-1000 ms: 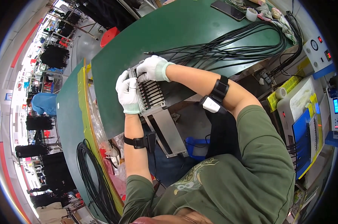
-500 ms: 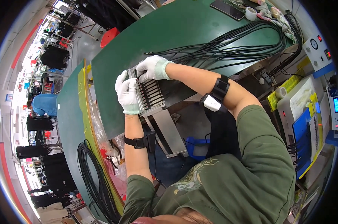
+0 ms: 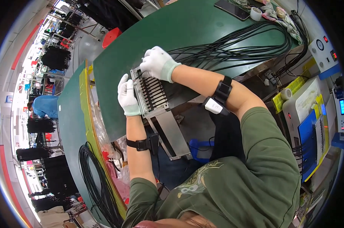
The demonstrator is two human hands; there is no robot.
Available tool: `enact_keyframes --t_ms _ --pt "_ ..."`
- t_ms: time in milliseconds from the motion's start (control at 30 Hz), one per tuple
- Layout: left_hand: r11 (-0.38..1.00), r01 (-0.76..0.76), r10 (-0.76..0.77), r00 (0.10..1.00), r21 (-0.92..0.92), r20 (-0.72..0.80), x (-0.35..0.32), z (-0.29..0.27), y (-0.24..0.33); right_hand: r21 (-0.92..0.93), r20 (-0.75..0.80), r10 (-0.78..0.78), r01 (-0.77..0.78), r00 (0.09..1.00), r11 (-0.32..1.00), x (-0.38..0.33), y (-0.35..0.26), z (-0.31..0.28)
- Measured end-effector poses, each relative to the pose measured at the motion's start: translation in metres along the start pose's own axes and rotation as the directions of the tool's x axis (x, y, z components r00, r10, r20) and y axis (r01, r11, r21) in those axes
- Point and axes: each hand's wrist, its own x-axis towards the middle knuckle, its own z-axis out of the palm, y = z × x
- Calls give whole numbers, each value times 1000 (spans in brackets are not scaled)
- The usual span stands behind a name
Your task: Inserting multiple black wires into a connector block held in a metal jig on a factory workbench.
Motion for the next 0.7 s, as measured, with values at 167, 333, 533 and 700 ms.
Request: enact_keyframes --t_ms 167,333,533,700 --pt "998 56 -54 995 20 -88 3 2 3 33 49 201 -203 978 979 -7 13 -4" --pt "973 198 -217 961 -121 -173 4 -5 -4 345 164 235 -279 958 896 -1 10 -13" --pt "975 175 -161 981 139 -109 6 1 0 130 157 194 -215 968 968 -7 22 -14" --pt "909 148 -132 989 389 -68 5 -1 6 -15 201 218 -220 955 975 -8 29 -14"
